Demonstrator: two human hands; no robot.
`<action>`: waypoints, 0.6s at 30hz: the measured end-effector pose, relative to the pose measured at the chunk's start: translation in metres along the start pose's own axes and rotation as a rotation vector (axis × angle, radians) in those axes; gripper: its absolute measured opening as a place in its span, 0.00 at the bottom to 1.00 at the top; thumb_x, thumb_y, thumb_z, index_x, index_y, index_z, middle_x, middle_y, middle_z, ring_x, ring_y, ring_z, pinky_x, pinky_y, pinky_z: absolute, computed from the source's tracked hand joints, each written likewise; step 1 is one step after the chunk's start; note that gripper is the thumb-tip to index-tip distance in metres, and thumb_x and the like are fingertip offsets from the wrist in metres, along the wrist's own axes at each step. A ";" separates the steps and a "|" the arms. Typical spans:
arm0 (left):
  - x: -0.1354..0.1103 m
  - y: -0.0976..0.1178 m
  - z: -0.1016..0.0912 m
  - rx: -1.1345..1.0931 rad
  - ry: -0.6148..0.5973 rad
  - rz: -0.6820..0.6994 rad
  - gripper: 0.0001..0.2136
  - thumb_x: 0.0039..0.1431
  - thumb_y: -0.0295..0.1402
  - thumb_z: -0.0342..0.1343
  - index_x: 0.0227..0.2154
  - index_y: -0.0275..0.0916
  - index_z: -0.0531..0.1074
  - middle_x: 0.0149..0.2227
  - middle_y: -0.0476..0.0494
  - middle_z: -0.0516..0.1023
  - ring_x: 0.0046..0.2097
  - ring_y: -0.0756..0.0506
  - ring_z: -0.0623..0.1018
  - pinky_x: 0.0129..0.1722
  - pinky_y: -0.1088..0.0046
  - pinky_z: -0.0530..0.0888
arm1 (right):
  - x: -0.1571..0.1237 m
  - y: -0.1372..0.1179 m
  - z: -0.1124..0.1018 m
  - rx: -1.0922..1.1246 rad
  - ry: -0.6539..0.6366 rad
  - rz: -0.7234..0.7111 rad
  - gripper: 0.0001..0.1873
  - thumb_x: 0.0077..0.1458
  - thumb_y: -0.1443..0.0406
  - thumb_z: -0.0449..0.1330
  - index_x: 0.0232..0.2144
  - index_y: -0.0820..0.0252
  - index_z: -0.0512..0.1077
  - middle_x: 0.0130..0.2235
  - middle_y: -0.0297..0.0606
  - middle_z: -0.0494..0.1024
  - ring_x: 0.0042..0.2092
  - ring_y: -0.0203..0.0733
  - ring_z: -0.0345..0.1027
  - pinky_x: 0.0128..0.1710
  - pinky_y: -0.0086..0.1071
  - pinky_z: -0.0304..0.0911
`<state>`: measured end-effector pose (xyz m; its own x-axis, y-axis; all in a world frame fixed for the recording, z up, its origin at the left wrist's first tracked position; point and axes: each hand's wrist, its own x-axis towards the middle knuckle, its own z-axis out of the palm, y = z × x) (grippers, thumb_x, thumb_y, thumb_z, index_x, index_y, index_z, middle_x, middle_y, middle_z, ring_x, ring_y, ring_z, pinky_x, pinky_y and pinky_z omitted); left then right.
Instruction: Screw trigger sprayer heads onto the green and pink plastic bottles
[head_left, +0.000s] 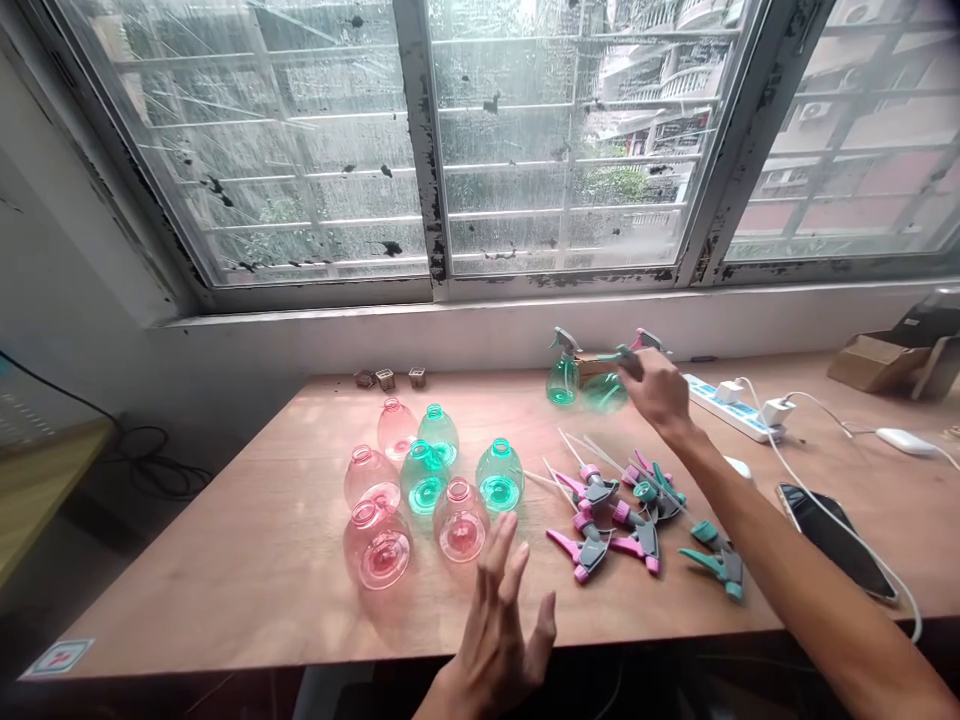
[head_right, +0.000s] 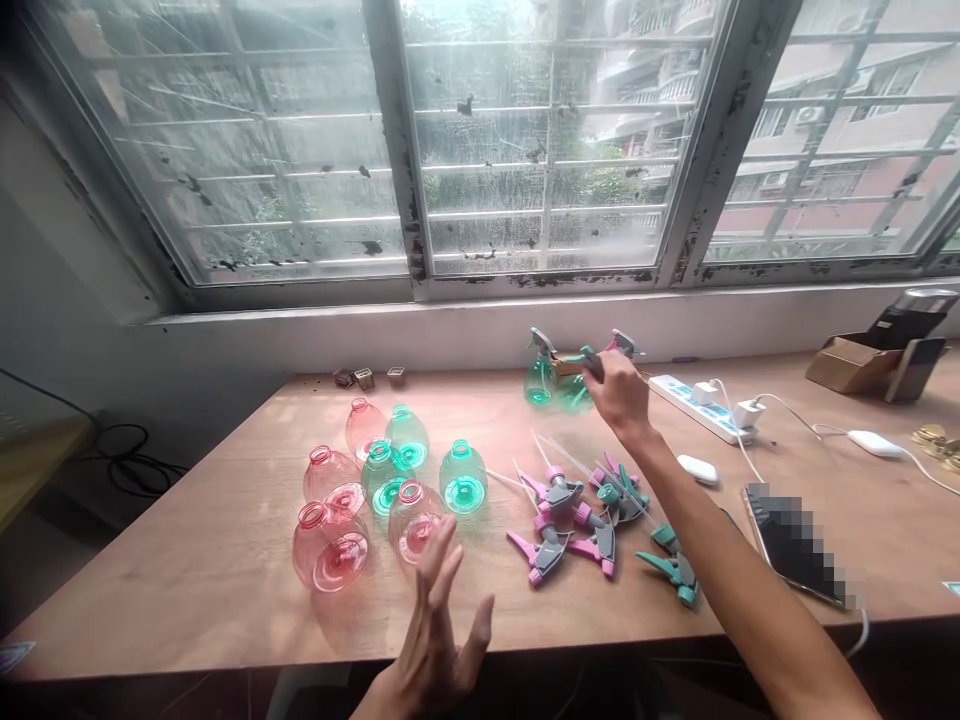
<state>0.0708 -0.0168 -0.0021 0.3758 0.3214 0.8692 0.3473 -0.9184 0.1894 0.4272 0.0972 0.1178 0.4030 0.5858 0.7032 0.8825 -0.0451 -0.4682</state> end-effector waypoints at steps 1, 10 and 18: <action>0.005 0.004 0.007 -0.010 -0.004 -0.001 0.38 0.69 0.20 0.54 0.77 0.32 0.47 0.78 0.24 0.54 0.80 0.33 0.55 0.73 0.51 0.68 | -0.016 -0.009 -0.019 0.005 0.052 -0.007 0.19 0.69 0.49 0.59 0.34 0.57 0.73 0.38 0.49 0.80 0.40 0.56 0.75 0.38 0.44 0.68; 0.056 0.024 0.032 0.024 0.034 0.103 0.33 0.64 0.42 0.71 0.65 0.34 0.66 0.60 0.26 0.80 0.74 0.29 0.69 0.71 0.45 0.69 | -0.161 -0.091 -0.159 0.340 -0.218 -0.083 0.20 0.71 0.52 0.63 0.28 0.53 0.76 0.22 0.29 0.73 0.22 0.40 0.67 0.24 0.32 0.63; 0.031 0.040 -0.076 -1.143 -0.788 -0.802 0.20 0.60 0.40 0.73 0.54 0.45 0.81 0.54 0.47 0.86 0.56 0.34 0.85 0.61 0.59 0.80 | -0.158 -0.093 -0.174 0.860 -0.810 -0.606 0.21 0.73 0.48 0.59 0.34 0.54 0.79 0.28 0.36 0.81 0.30 0.42 0.77 0.39 0.32 0.76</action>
<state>0.0309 -0.0609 0.0669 0.8752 0.4837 0.0091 0.0050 -0.0277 0.9996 0.3231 -0.1318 0.1434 -0.5196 0.6586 0.5444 0.3155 0.7400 -0.5940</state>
